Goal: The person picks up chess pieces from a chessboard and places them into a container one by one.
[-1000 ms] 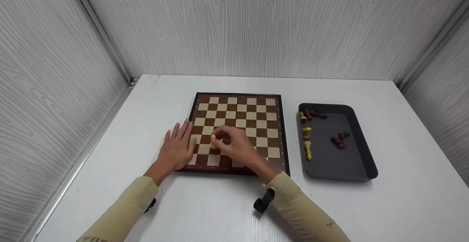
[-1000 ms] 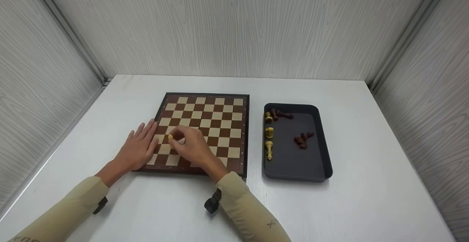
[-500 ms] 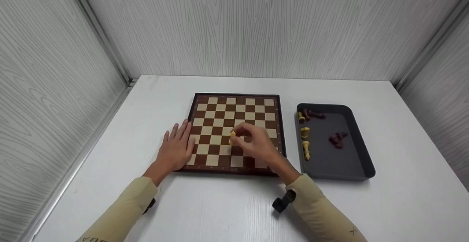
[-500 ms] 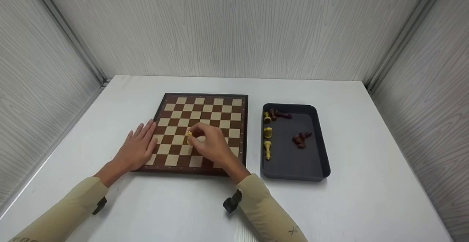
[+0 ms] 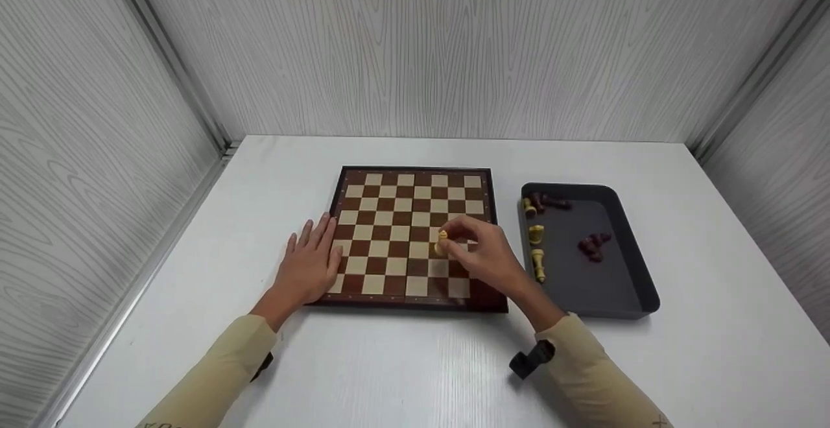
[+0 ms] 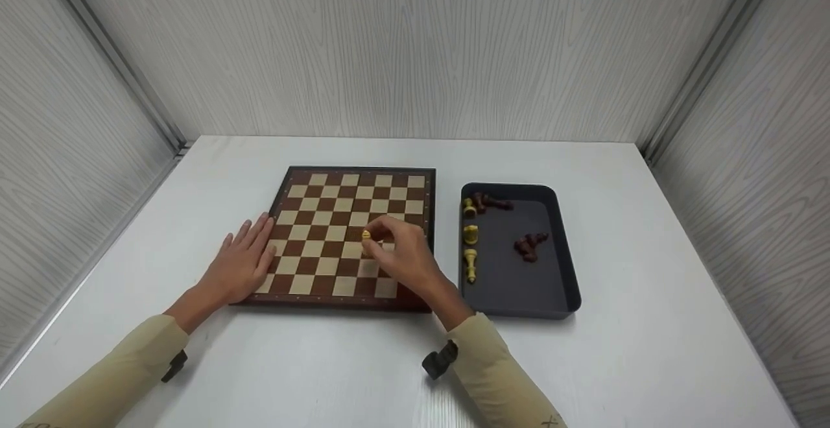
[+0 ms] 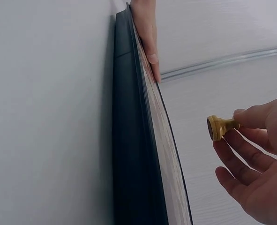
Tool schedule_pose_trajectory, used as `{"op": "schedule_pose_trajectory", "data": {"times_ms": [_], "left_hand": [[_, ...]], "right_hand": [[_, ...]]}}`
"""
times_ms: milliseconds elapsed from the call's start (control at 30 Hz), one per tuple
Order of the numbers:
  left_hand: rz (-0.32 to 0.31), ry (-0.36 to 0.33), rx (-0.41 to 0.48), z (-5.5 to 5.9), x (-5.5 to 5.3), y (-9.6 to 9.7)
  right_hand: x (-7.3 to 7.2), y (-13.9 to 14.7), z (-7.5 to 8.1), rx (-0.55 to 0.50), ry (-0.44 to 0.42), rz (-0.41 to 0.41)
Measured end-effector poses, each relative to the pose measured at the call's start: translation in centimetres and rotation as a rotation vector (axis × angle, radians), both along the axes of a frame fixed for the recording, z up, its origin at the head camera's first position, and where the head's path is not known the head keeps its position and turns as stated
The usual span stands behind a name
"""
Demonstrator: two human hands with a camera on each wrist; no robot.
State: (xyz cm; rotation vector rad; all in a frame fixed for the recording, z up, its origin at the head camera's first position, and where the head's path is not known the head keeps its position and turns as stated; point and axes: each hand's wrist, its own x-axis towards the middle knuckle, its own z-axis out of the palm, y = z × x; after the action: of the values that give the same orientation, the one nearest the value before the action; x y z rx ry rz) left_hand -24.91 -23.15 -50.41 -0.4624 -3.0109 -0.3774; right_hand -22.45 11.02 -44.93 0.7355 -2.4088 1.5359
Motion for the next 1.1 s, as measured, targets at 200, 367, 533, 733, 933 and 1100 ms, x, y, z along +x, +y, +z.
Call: {"op": "schedule_pose_trajectory", "data": {"times_ms": [200, 367, 533, 733, 933, 1100], "left_hand": [[-0.001, -0.008, -0.011, 0.1, -0.2, -0.1], [-0.001, 0.000, -0.010, 0.2, -0.4, 0.0], [-0.007, 0.014, 0.007, 0.2, 0.0, 0.0], [0.001, -0.012, -0.004, 0.2, 0.2, -0.2], [-0.005, 0.013, -0.008, 0.3, 0.0, 0.0], [-0.010, 0.020, -0.006, 0.1, 0.0, 0.1]], "right_hand": [[0.3, 1.9, 0.5, -0.019, 0.003, -0.030], [0.6, 3.6, 1.0, -0.018, 0.014, -0.083], [0.9, 5.2, 1.0, -0.023, 0.014, -0.111], [1.2, 7.2, 1.2, 0.020, 0.023, -0.166], [1.7, 9.1, 1.8, 0.031, -0.001, -0.213], [2.6, 10.4, 2.5, 0.049, 0.006, -0.265]]}}
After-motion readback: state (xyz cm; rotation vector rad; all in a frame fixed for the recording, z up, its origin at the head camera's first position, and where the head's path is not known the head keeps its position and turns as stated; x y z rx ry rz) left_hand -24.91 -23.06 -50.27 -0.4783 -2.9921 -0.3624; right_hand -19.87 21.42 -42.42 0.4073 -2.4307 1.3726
